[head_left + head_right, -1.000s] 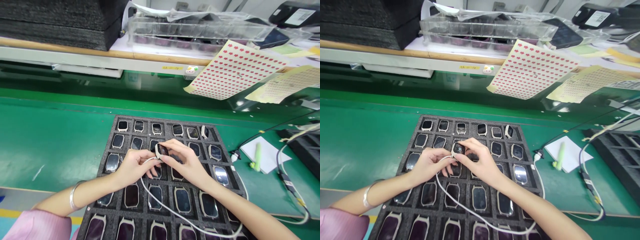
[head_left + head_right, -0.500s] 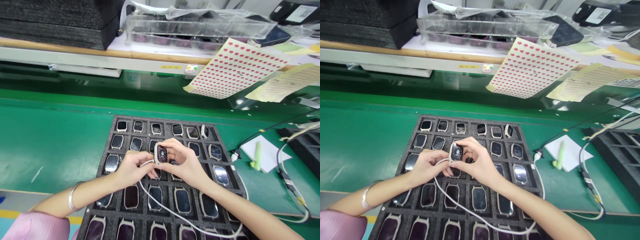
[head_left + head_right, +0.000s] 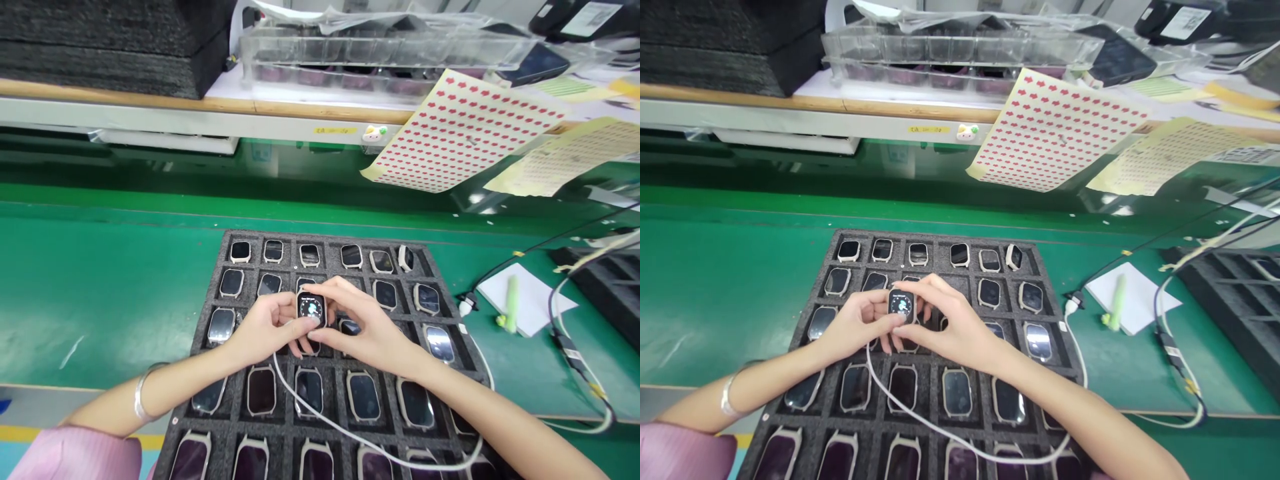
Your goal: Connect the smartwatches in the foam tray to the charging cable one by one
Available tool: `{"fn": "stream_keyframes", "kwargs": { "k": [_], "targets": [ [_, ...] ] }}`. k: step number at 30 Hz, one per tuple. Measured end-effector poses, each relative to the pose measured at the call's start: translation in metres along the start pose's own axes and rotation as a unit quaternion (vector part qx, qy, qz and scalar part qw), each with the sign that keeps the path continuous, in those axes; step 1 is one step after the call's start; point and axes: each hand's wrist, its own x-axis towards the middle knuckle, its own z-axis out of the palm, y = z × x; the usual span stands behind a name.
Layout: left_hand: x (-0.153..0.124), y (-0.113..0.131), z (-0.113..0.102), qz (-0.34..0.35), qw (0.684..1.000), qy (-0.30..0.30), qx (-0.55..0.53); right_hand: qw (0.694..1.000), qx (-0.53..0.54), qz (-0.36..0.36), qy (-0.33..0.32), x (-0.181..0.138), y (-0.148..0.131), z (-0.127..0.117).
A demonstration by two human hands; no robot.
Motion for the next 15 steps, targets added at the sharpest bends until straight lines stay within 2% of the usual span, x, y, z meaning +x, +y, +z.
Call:
{"fn": "stream_keyframes", "kwargs": {
  "k": [3,6,12,15],
  "targets": [
    [-0.001,0.002,-0.001,0.000,1.000,0.002,-0.003,0.991,0.105,0.052,-0.061,0.002,0.001,-0.003],
    [-0.001,0.002,-0.002,-0.002,1.000,-0.008,-0.015,0.965,0.227,0.101,-0.088,0.003,0.002,0.000],
    [0.003,-0.001,-0.004,-0.052,0.997,-0.018,-0.056,0.922,0.343,0.179,-0.022,0.006,0.006,0.012],
    [0.006,-0.003,-0.006,-0.071,0.995,-0.016,-0.067,0.903,0.375,0.208,-0.012,0.006,0.007,0.014]
  ]
}}
